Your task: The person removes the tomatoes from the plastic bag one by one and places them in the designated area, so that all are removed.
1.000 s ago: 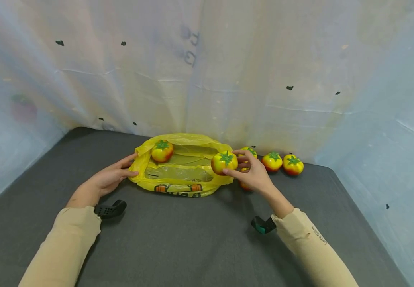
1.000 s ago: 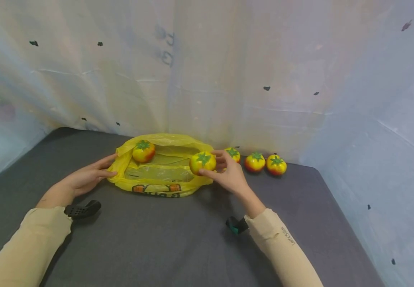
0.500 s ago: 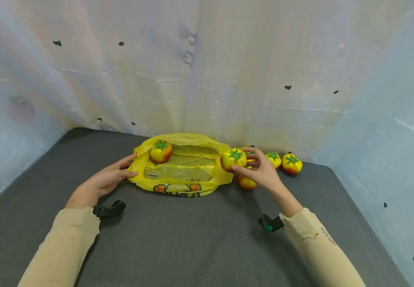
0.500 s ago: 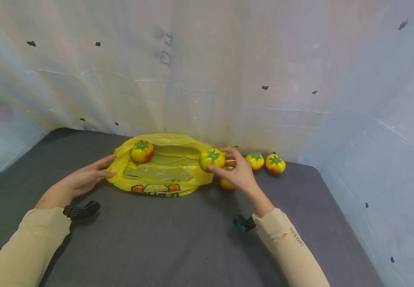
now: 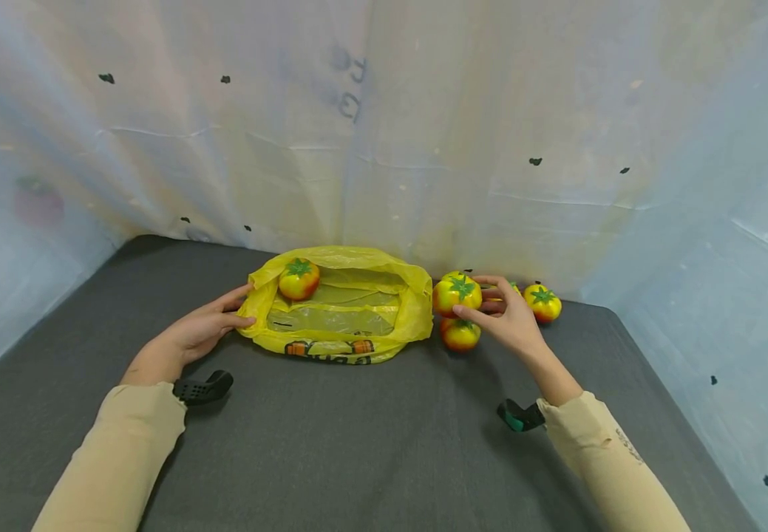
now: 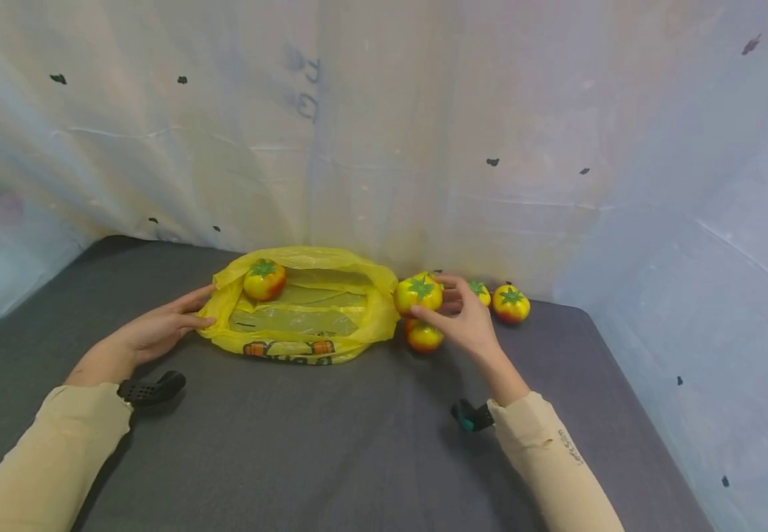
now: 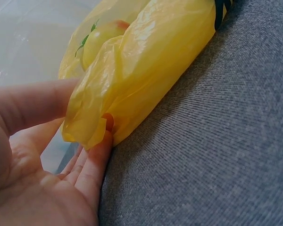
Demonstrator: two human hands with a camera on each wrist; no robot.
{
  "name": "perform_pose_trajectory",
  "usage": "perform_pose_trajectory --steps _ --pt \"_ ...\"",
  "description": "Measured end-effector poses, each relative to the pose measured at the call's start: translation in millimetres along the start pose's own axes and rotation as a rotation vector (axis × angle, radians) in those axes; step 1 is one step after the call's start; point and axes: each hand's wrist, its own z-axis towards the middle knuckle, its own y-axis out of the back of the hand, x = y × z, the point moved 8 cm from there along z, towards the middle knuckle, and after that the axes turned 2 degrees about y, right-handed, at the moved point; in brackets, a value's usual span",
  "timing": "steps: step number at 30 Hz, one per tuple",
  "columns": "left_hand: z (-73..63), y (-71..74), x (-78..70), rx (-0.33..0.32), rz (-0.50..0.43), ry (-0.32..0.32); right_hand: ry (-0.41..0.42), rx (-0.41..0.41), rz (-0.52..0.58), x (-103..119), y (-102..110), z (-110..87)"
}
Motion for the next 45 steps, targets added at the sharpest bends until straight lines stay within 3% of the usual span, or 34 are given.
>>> perform_pose_trajectory --steps 16,27,45 --pt "-1.6 0.1 0.3 0.006 0.004 0.003 -0.060 -0.031 0.016 -21.0 23.9 -9.2" --pt "-1.7 -0.1 -0.1 0.008 0.001 -0.003 -0.062 -0.088 -0.052 -40.4 43.7 -14.9" --pt "-1.0 -0.7 -2.1 0.018 -0.002 -0.008 -0.126 -0.080 -0.127 -68.3 47.9 -22.9"
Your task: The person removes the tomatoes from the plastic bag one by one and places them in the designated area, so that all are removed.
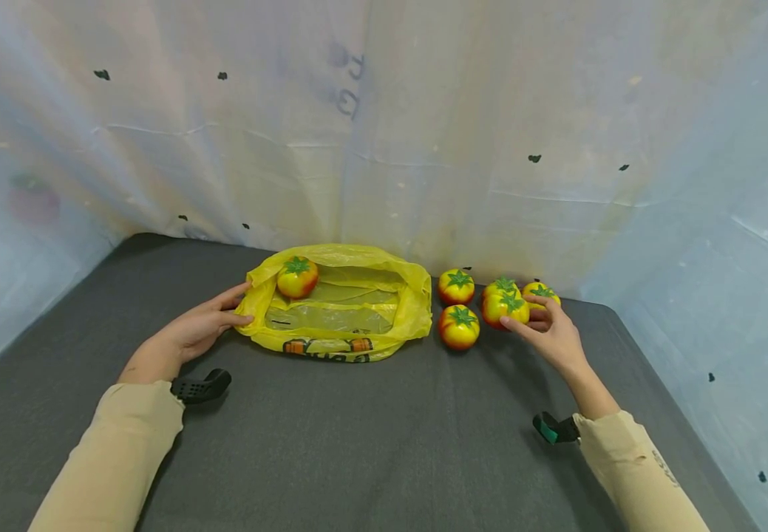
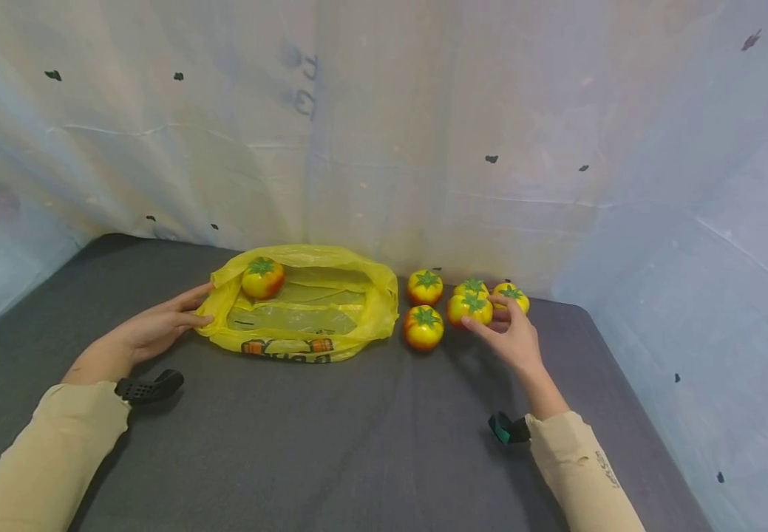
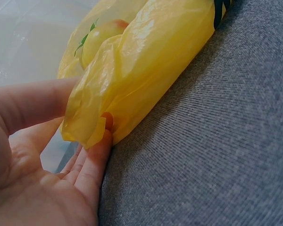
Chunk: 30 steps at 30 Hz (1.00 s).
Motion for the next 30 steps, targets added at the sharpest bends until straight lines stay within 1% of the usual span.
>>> perform_pose_trajectory --steps 6,10,19,30 --pt "-0.6 -0.8 -0.8 0.009 0.001 -0.004 -0.025 0.020 -0.007 -7.7 -3.3 0.5" --pt "-0.7 -0.5 -0.8 0.006 0.001 -0.002 -0.038 0.029 -0.032 -12.9 -4.7 0.1" --pt "0.6 0.6 1.5 0.004 0.008 0.006 -0.080 0.087 -0.077 -27.7 -12.3 -1.2" --pt "0.5 1.2 2.0 -0.002 0.003 0.007 -0.064 0.090 -0.089 -28.4 -13.6 -1.9"
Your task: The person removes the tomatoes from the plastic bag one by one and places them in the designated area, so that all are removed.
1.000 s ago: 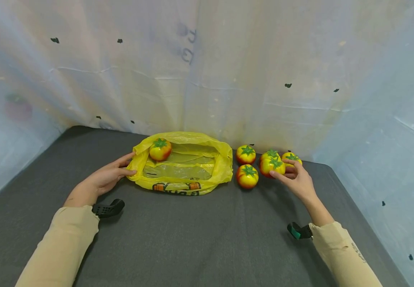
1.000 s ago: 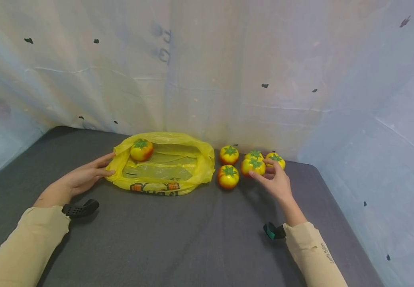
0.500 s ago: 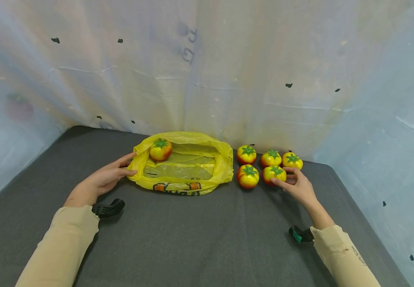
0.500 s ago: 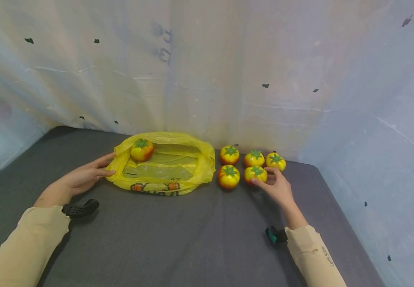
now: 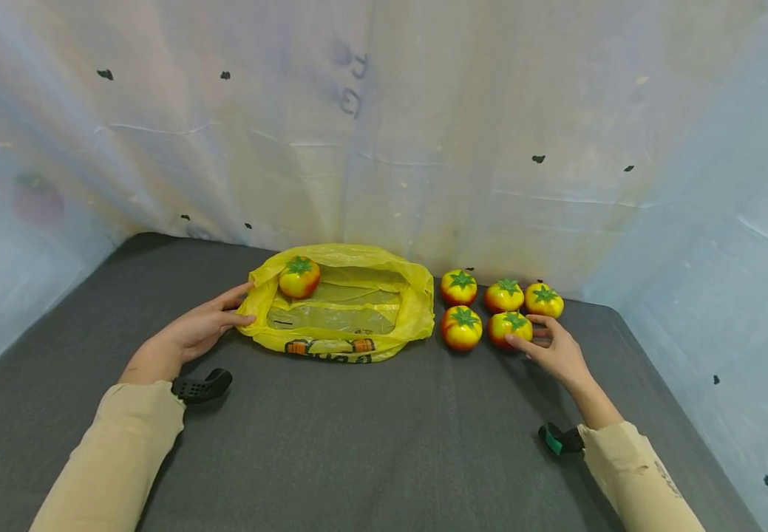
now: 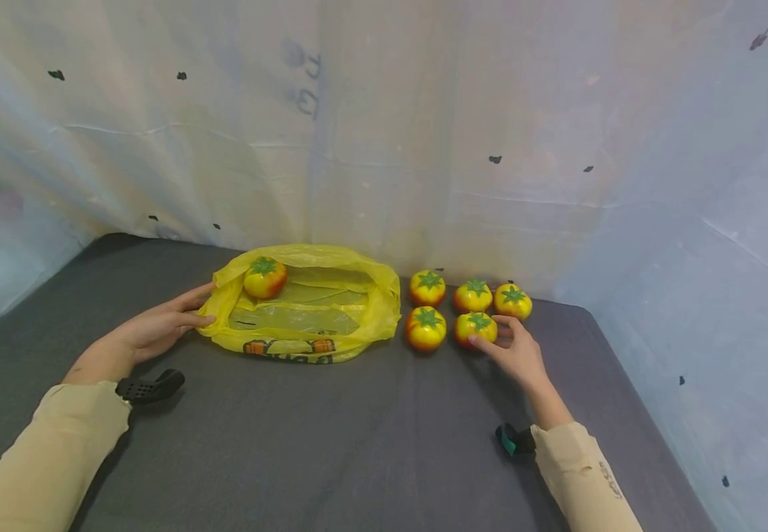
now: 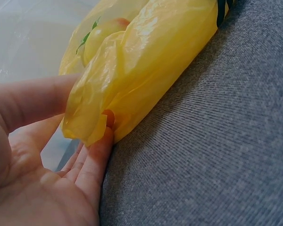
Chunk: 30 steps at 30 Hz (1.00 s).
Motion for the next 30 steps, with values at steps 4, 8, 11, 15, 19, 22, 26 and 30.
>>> perform_pose_trajectory --steps 4,8,11,15,19,22,26,30 --pt "0.1 0.4 0.2 -0.001 -0.003 0.001 0.010 0.001 0.011 0.7 0.8 -1.4" --pt "0.4 0.9 1.0 -0.001 -0.009 0.003 0.015 0.001 0.020 1.4 2.4 -1.8" --pt "0.5 1.0 1.3 -0.001 -0.011 0.003 0.013 -0.005 0.020 3.4 5.1 -2.2" --pt "0.6 0.8 0.9 0.000 -0.007 -0.003 -0.003 -0.016 0.018 6.3 10.5 -2.6" --pt "0.1 1.2 1.0 -0.014 0.000 -0.002 -0.015 -0.026 0.018 9.4 16.4 -1.9" --pt "0.3 0.4 0.8 -0.019 0.002 -0.003 -0.008 -0.036 0.039 12.6 21.2 -1.3" --pt "1.0 -1.1 0.5 -0.007 0.004 -0.013 0.009 -0.059 0.066 18.0 27.7 -1.0" --pt "1.3 -1.1 0.3 -0.009 0.007 -0.016 0.032 -0.071 0.073 23.3 31.7 -0.3"
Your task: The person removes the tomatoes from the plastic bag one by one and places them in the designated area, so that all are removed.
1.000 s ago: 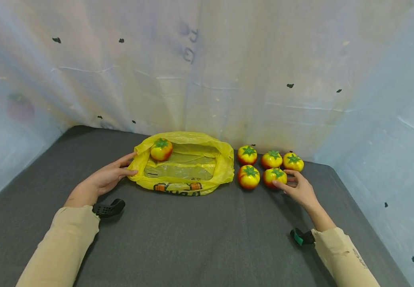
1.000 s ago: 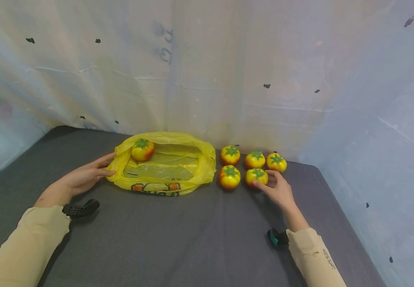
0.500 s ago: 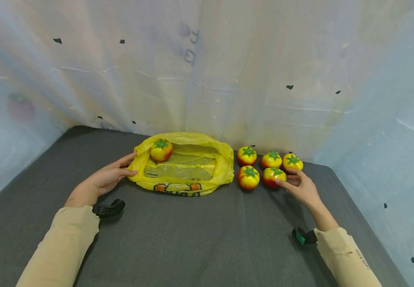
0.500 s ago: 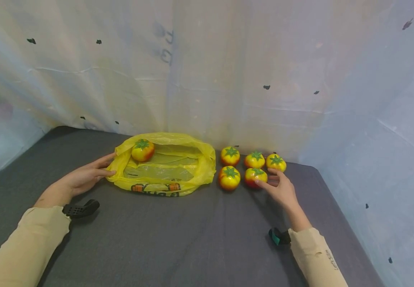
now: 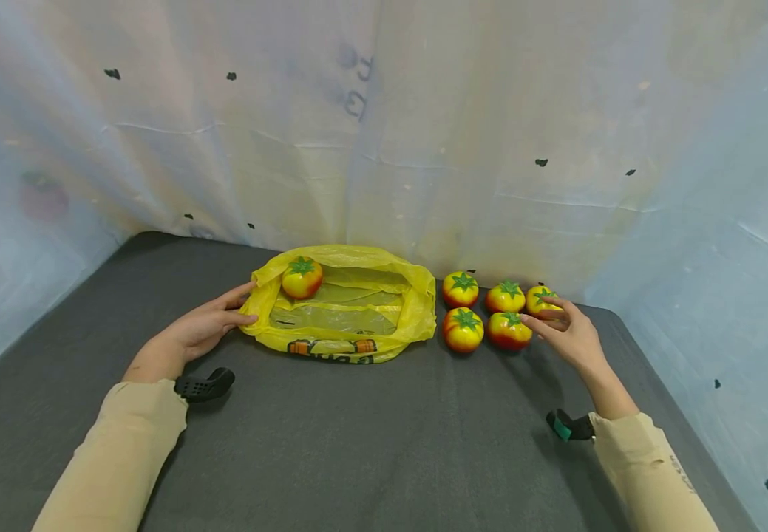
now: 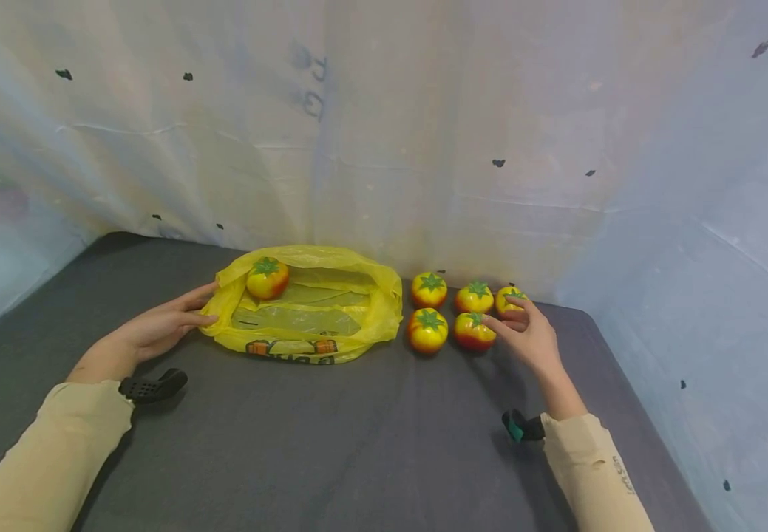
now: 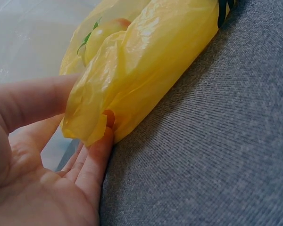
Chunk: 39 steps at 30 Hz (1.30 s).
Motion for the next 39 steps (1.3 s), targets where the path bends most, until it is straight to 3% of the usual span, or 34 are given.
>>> perform_pose_trajectory --steps 9,20,39 --pt "-1.3 -0.8 -1.3 0.001 -0.007 -0.003 -0.003 -0.001 -0.006 7.5 1.9 2.4" --pt "-2.8 1.2 -0.8 0.002 -0.019 0.004 0.051 0.011 0.039 29.5 -5.2 6.8" --pt "-2.1 -0.3 -1.2 -0.010 -0.017 -0.006 0.103 0.039 0.098 63.9 -40.5 19.2"
